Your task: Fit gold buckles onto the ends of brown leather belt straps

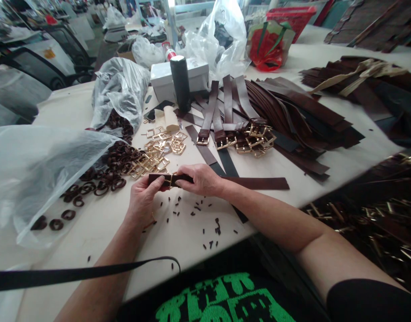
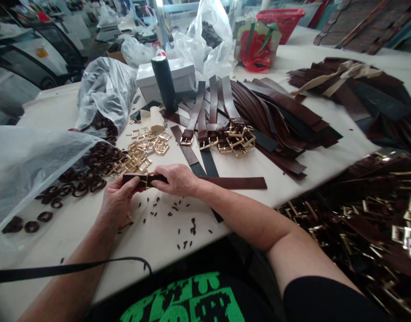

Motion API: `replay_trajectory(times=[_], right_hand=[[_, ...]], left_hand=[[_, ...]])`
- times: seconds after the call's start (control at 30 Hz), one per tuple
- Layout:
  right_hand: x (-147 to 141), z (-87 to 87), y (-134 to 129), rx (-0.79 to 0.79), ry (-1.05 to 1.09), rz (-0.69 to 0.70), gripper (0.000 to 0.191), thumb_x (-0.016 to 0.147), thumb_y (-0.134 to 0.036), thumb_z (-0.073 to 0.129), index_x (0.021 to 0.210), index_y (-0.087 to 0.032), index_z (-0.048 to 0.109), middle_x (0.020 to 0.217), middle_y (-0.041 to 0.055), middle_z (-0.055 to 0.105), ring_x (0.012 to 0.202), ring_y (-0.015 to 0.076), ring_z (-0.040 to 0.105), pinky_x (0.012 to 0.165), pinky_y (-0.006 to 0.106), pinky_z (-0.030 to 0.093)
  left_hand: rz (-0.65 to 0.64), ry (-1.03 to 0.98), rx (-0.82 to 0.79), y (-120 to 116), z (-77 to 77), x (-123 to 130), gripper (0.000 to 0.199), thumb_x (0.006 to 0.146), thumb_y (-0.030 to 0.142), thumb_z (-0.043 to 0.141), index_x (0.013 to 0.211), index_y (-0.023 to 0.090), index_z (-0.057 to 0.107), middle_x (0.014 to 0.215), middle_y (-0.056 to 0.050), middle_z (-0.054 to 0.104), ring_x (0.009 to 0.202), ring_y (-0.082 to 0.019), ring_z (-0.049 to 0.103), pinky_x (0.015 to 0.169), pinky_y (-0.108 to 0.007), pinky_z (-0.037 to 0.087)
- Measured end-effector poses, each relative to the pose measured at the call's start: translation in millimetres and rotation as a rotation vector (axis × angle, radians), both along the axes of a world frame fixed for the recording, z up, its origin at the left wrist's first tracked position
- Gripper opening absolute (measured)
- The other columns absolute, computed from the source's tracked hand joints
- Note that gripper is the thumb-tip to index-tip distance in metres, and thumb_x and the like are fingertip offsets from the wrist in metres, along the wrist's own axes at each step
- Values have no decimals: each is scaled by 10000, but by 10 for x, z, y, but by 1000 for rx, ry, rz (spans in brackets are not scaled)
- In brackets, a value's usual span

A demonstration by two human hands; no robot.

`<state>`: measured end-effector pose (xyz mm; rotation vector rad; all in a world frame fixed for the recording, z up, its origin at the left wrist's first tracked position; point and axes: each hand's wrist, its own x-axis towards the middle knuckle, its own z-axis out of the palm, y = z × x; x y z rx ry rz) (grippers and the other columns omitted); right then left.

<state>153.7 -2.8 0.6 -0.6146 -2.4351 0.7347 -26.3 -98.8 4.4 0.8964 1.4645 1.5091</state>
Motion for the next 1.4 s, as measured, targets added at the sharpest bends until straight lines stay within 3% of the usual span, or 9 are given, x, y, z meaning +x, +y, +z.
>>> replay_trajectory(times=[0.27, 0.7, 1.03, 1.4], right_hand=[[-12, -57, 2, -37, 80, 10, 152, 951, -304, 616, 942, -158, 660, 854, 40, 697, 766, 145, 612, 706, 240, 405], [-78, -81, -17, -206, 182, 52, 72, 956, -202, 598, 912, -156, 632, 646, -43, 614, 604, 93, 542, 644, 204, 392], [-96, -100, -10, -111, 180, -7, 127, 960, -221, 592, 1002, -135, 676, 809, 21, 679, 725, 123, 607, 692, 218, 421], [-63, -75, 9, -106, 117, -15, 134, 943, -223, 597, 1007, -146, 687, 884, 45, 711, 805, 145, 632, 742, 239, 430]], left_hand=[[1, -260, -94, 42, 55, 59, 394, 521, 378, 930, 755, 155, 705, 703, -3, 670, 565, -89, 574, 544, -192, 473], [-62, -173, -175, 42, -39, 107, 386, 563, 371, 918, 796, 131, 725, 685, -18, 669, 579, -94, 556, 525, -189, 422], [146, -387, -77, 81, 105, 228, 446, 507, 304, 921, 829, 135, 663, 725, 15, 674, 548, -73, 569, 501, -162, 466], [51, -484, -197, 53, 124, 113, 446, 488, 203, 904, 858, 100, 678, 778, -19, 699, 596, -88, 623, 526, -158, 518]])
